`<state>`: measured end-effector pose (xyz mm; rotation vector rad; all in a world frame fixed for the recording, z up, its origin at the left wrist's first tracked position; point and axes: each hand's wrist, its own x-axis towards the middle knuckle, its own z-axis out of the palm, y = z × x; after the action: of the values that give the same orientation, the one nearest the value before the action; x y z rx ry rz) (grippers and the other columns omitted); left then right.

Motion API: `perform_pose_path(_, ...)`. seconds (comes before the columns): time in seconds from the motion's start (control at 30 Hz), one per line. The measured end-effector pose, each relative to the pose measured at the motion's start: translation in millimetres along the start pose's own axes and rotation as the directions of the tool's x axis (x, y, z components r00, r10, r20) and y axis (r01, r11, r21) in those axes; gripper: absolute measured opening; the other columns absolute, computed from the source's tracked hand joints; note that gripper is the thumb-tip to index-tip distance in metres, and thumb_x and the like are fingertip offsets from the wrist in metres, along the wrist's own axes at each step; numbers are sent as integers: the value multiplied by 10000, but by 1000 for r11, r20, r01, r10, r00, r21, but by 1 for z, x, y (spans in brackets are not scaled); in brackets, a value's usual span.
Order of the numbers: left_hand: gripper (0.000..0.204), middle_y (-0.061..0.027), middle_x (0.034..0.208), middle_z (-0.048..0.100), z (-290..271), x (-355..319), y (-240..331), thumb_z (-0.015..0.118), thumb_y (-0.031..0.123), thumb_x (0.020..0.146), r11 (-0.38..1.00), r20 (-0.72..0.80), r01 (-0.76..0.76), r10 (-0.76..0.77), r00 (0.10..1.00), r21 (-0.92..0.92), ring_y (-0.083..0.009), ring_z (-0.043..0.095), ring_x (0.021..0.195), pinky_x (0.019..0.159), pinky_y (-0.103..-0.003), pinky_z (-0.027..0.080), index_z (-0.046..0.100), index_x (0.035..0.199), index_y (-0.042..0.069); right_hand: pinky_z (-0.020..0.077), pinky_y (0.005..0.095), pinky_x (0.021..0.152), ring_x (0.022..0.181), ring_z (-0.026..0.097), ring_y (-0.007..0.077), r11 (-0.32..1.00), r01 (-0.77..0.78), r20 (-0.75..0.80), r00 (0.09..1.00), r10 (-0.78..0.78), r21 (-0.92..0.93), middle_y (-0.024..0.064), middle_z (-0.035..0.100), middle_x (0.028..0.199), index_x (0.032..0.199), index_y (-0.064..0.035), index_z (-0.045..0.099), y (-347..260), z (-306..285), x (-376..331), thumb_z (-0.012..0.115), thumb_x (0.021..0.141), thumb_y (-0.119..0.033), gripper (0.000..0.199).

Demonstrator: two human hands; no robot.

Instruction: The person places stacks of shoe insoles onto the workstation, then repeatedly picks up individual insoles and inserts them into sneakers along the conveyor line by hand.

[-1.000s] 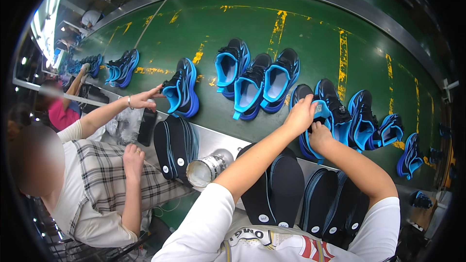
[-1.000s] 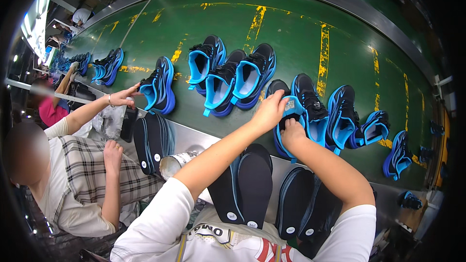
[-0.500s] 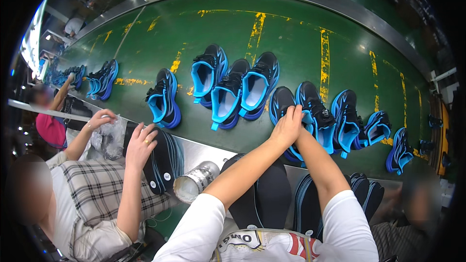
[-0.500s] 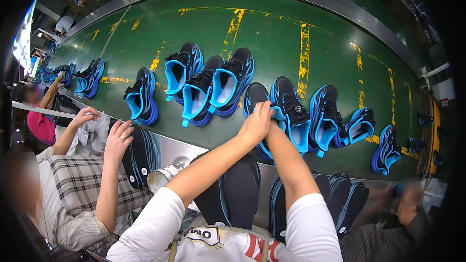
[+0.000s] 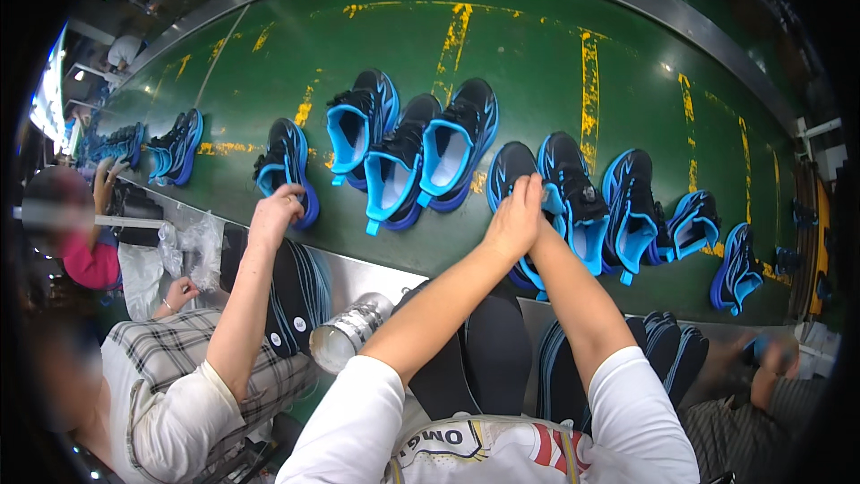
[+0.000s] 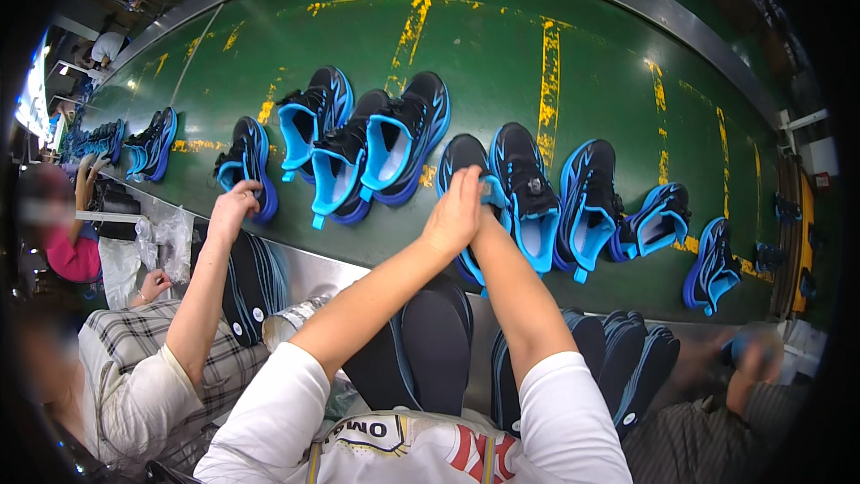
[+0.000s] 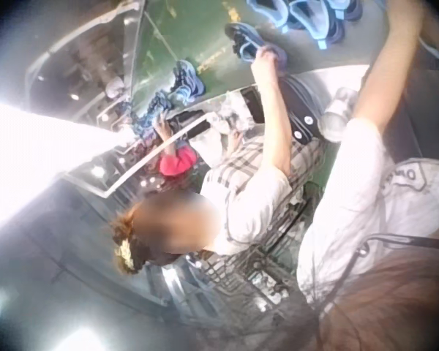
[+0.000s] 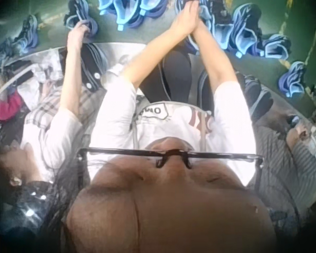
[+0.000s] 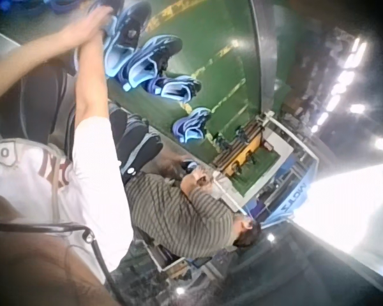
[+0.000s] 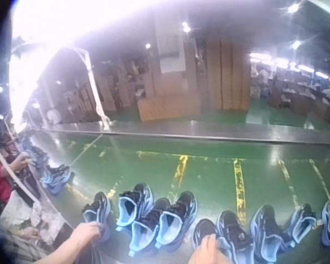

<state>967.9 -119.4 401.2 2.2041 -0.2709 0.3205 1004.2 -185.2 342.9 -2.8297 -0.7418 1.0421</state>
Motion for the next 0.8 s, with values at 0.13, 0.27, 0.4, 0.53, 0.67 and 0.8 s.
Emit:
perform_pose_path(0.13,326,-248,1130,374,-6,9,-10,425,37,822,998,-71,-62,62,996,-5,-449,497,858,720,-446,444,340,1136,51,446,358,792,910,563,326,990,141,59,988,-141,8,196,591,968,908,14,602,18,-9,-13,479,756,-145,252)
perform_pose_path(0.27,367,-241,1160,324,-23,5,-29,443,-18,748,996,20,85,-84,996,-29,-452,493,879,756,-450,437,402,1081,131,355,402,901,872,578,298,964,265,128,957,-261,-13,198,612,855,776,8,644,-33,-73,-109,360,775,-334,444)
perform_pose_path(0.4,305,-177,1028,362,-34,21,-4,567,13,692,981,231,116,-78,970,-153,-351,483,881,743,-359,431,442,969,40,97,413,1048,937,552,276,985,173,348,925,-154,-25,195,613,842,761,26,653,-25,-67,-128,203,771,-461,663)
perform_pose_path(0.53,380,-162,1013,354,-46,17,-3,657,35,647,996,346,83,-89,934,33,-379,495,867,700,-382,452,411,937,27,161,411,1035,904,553,256,961,260,-132,960,-248,90,162,602,849,779,40,611,-17,-30,-134,395,772,-384,476)
perform_pose_path(0.67,313,-148,917,433,-50,-1,-3,644,32,663,1000,240,6,-9,971,14,-349,512,807,660,-379,447,445,904,18,337,385,877,886,536,205,901,428,-725,642,-250,68,59,549,805,754,-41,546,5,11,-172,664,676,-190,206)
perform_pose_path(0.8,269,-166,960,480,-63,-29,14,641,130,665,868,278,-281,175,945,410,-294,524,929,740,-384,445,497,860,13,350,380,849,901,532,198,911,413,-769,576,-275,-16,54,553,818,700,-59,530,6,29,-186,655,684,-181,176)
